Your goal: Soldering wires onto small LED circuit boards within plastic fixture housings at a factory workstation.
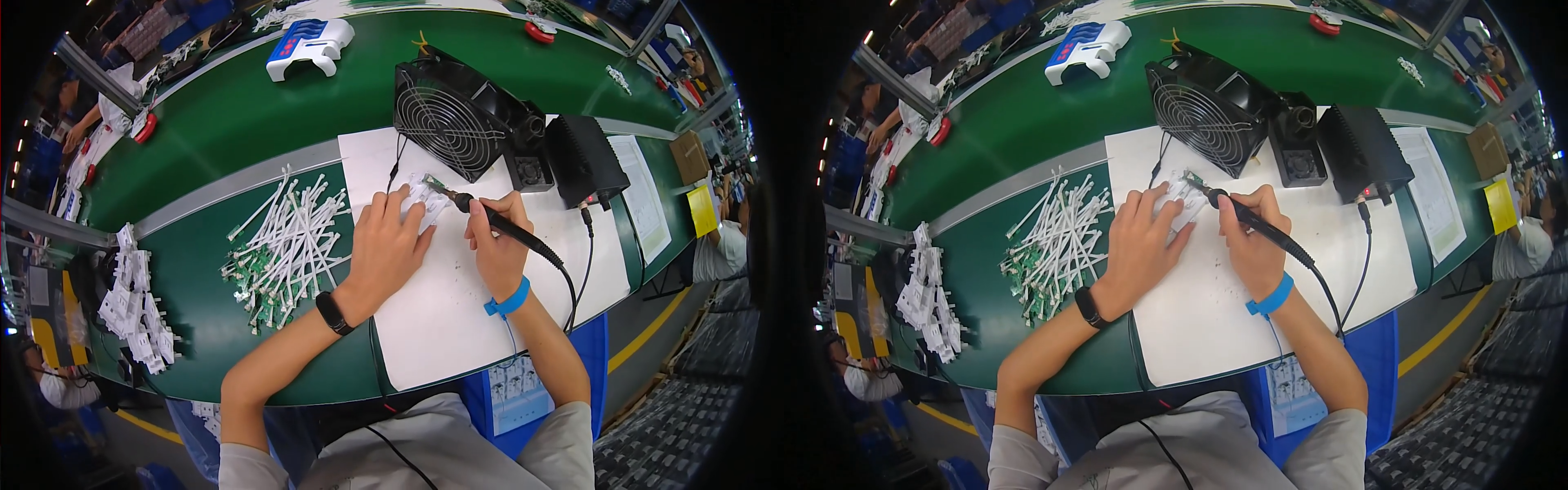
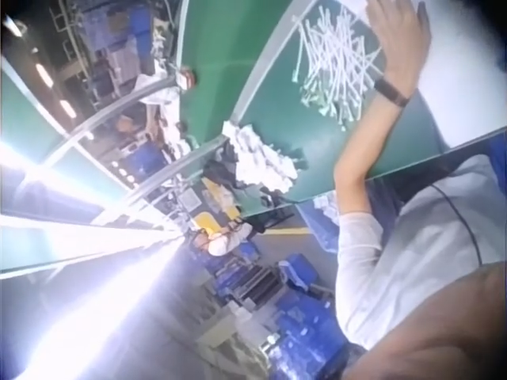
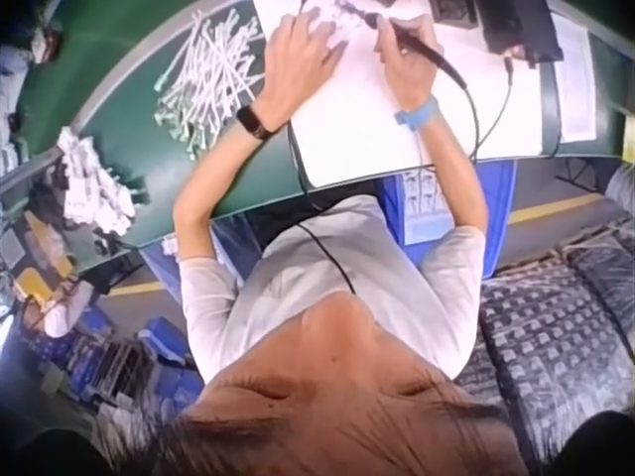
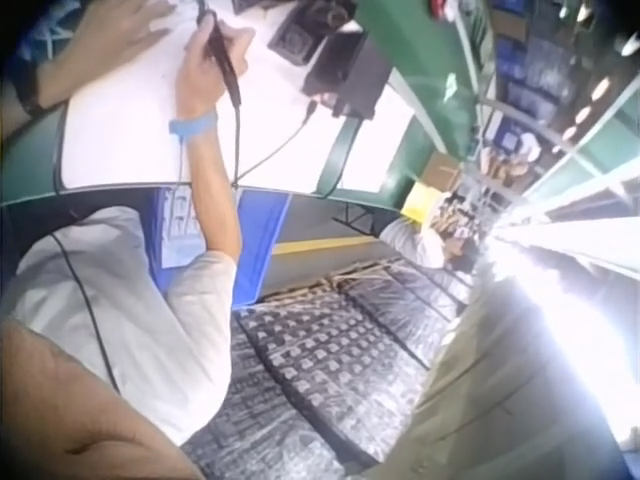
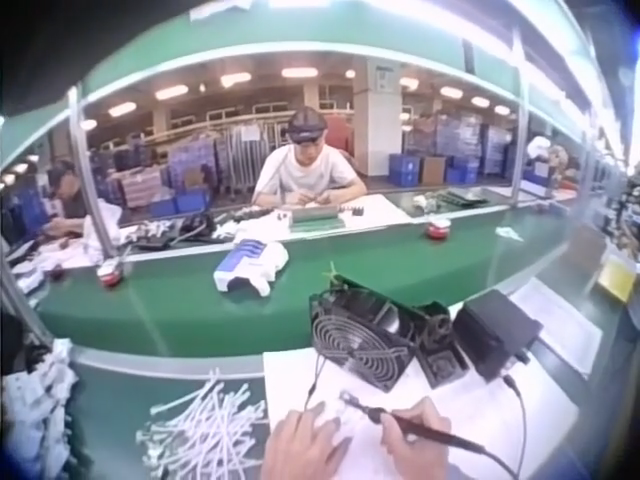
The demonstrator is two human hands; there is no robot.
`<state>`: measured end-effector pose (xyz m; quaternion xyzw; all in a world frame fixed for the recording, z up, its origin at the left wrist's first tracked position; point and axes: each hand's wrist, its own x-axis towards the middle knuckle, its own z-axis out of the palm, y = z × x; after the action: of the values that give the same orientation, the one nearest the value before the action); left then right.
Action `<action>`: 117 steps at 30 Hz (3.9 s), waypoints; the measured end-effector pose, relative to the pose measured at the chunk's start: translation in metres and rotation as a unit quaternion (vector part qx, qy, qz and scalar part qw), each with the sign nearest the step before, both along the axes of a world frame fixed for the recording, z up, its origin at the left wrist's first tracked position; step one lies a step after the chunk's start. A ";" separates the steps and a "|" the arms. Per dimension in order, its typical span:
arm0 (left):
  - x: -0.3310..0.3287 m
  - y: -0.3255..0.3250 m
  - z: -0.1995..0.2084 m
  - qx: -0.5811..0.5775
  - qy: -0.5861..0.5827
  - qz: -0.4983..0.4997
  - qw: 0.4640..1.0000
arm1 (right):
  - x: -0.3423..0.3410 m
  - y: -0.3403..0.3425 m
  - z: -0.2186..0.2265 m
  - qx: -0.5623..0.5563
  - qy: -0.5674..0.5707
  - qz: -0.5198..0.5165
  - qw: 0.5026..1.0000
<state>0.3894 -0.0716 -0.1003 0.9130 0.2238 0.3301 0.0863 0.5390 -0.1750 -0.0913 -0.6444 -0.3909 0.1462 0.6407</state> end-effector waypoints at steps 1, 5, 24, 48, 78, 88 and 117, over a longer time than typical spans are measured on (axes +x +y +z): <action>0.001 -0.001 0.000 0.002 0.000 0.003 1.000 | 0.000 0.000 0.000 -0.001 0.001 0.000 1.000; 0.002 -0.001 -0.004 0.003 0.011 0.002 1.000 | 0.002 -0.003 -0.002 -0.015 -0.051 -0.011 0.999; 0.000 -0.002 -0.003 0.000 0.009 0.006 1.000 | 0.013 -0.010 -0.008 0.068 -0.045 -0.039 0.996; -0.002 -0.002 -0.003 -0.011 0.007 0.000 1.000 | 0.021 -0.030 0.002 0.118 -0.116 -0.080 0.983; -0.003 -0.001 -0.004 -0.041 0.008 -0.018 0.999 | 0.155 0.045 0.028 -0.057 -0.258 -0.157 0.952; -0.011 0.008 0.004 -0.068 -0.029 -0.065 0.995 | 0.136 0.032 0.038 -0.067 -0.275 -0.154 0.946; -0.151 0.198 0.057 0.061 0.161 0.211 0.962 | -0.073 -0.052 0.048 -0.180 -0.158 0.173 0.955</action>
<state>0.2385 0.1264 -0.0437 0.8896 0.4018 0.2024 -0.0785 0.4665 -0.2268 -0.0431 -0.6866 -0.5598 0.2194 0.4089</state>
